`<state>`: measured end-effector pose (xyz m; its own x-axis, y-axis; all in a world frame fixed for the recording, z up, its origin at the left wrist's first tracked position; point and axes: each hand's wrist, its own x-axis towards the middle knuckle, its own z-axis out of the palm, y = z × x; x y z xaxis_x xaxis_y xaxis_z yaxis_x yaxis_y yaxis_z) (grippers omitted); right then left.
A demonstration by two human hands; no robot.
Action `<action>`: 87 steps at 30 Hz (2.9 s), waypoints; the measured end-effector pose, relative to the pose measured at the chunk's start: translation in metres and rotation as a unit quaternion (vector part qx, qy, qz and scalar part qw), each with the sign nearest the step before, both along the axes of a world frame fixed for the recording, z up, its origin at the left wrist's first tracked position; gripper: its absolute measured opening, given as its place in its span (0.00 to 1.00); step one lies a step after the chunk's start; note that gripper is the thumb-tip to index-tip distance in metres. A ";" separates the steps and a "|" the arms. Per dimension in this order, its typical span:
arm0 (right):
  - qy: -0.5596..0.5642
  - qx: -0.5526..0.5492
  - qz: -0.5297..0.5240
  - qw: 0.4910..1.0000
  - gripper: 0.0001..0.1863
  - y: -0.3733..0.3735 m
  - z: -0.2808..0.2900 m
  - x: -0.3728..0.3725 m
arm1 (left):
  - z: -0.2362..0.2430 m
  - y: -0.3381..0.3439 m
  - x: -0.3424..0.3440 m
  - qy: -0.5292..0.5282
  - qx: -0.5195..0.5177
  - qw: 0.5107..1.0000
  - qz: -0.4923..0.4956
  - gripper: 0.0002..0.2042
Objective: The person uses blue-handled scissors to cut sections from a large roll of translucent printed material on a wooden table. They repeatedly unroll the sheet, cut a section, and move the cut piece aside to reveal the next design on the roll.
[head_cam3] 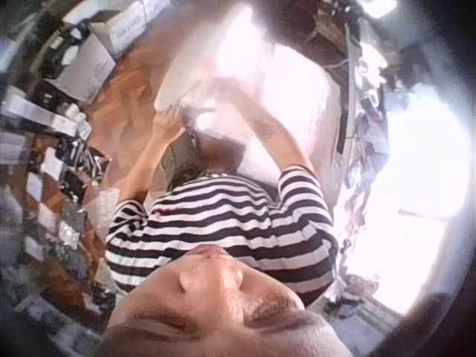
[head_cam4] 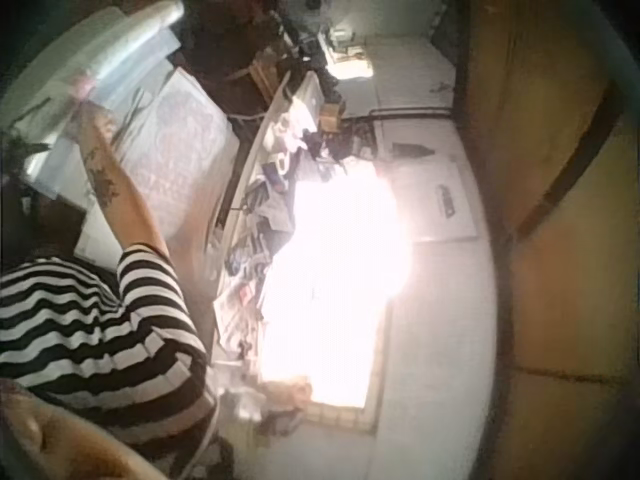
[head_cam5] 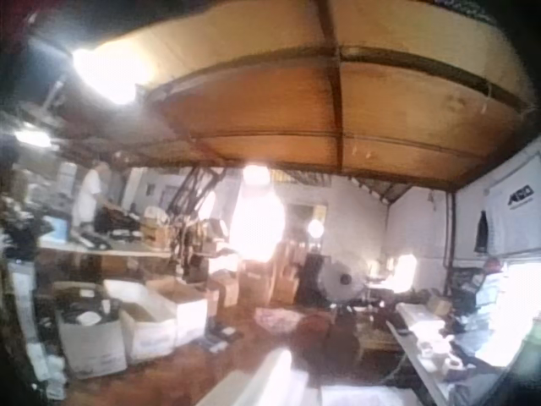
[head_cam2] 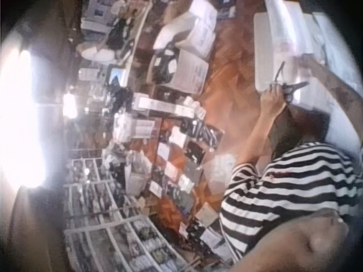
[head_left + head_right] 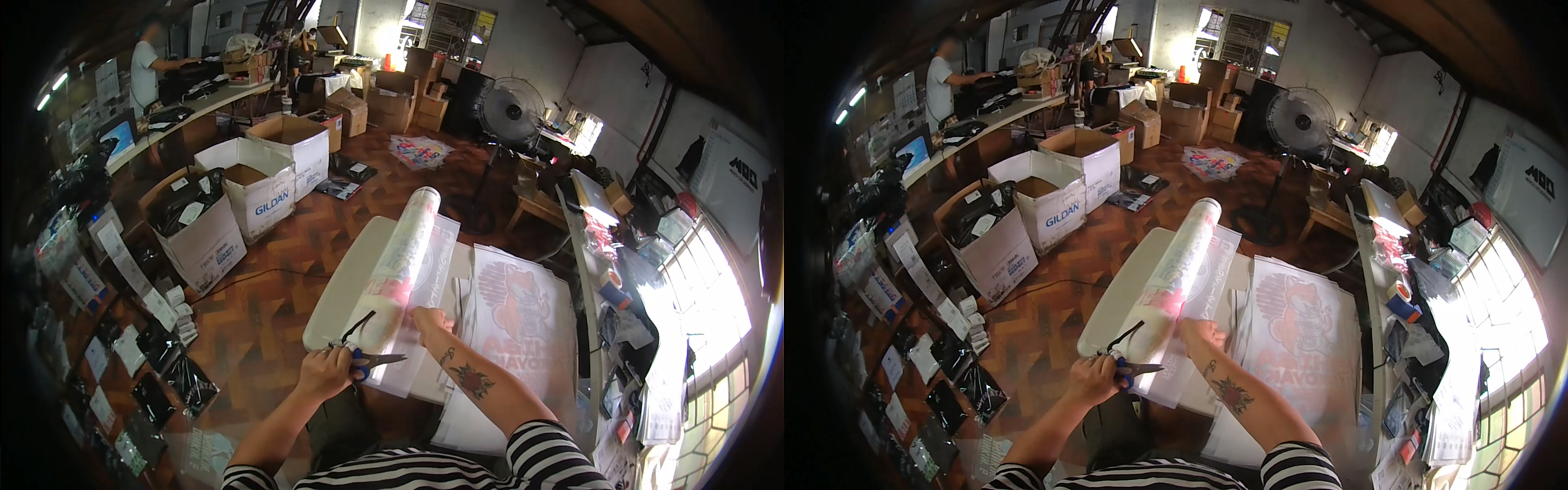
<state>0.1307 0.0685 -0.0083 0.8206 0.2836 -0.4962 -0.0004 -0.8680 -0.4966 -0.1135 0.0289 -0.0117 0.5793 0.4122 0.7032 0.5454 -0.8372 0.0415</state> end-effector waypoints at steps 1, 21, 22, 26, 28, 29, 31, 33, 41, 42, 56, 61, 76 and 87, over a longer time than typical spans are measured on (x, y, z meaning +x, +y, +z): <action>-0.002 -0.048 0.031 0.998 0.36 0.007 -0.030 0.028 | -0.006 -0.002 0.010 -0.018 -0.010 1.000 -0.020 0.14; -0.068 0.428 0.232 0.871 0.08 -0.018 0.115 0.068 | -0.037 -0.014 0.009 -0.359 -0.188 0.888 0.216 0.20; -0.091 0.414 0.251 0.870 0.07 -0.025 0.138 0.071 | -0.036 -0.012 0.008 -0.357 -0.183 0.887 0.230 0.19; -0.123 0.444 0.246 0.853 0.07 -0.089 0.187 0.103 | -0.048 -0.005 -0.001 -0.347 -0.165 0.881 0.277 0.18; -0.134 0.429 0.211 0.868 0.07 -0.137 0.180 0.141 | -0.047 -0.010 0.000 -0.386 -0.195 0.858 0.278 0.17; -0.114 0.428 0.165 0.881 0.08 -0.159 0.169 0.151 | -0.051 -0.009 -0.002 -0.388 -0.194 0.857 0.277 0.18; -0.094 0.392 0.113 0.908 0.09 -0.207 0.103 0.203 | -0.062 -0.007 -0.003 -0.393 -0.200 0.857 0.268 0.20; -0.035 0.287 0.083 0.954 0.08 -0.226 0.066 0.199 | -0.053 -0.015 -0.003 -0.371 -0.227 0.856 0.280 0.23; -0.409 0.099 0.125 0.899 0.20 -0.233 0.006 0.172 | -0.040 -0.032 -0.044 -0.201 -0.168 0.926 0.272 0.18; -0.532 0.060 0.120 0.836 0.24 -0.234 0.009 0.154 | -0.034 -0.044 -0.052 -0.194 -0.251 0.926 0.206 0.17; -0.465 0.276 0.586 0.603 0.20 -0.197 -0.048 -0.050 | -0.037 -0.100 -0.059 0.048 -0.807 0.570 -0.148 0.22; -0.463 0.285 0.582 0.605 0.19 -0.205 -0.038 -0.045 | -0.017 -0.097 -0.040 0.069 -0.821 0.556 -0.112 0.19; -0.389 0.309 0.561 0.662 0.16 -0.212 -0.049 -0.039 | 0.013 -0.050 0.061 -0.025 -0.844 0.535 -0.023 0.09; -0.298 0.395 0.543 0.679 0.08 -0.199 -0.026 -0.016 | 0.037 0.061 0.178 0.084 -0.807 0.584 -0.007 0.12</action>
<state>0.1148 -0.1305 -0.0346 -0.0971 0.8664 0.4898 0.8318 0.3409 -0.4381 0.0649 0.0902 0.0252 0.5959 0.4538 -0.6626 0.6489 0.2140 0.7301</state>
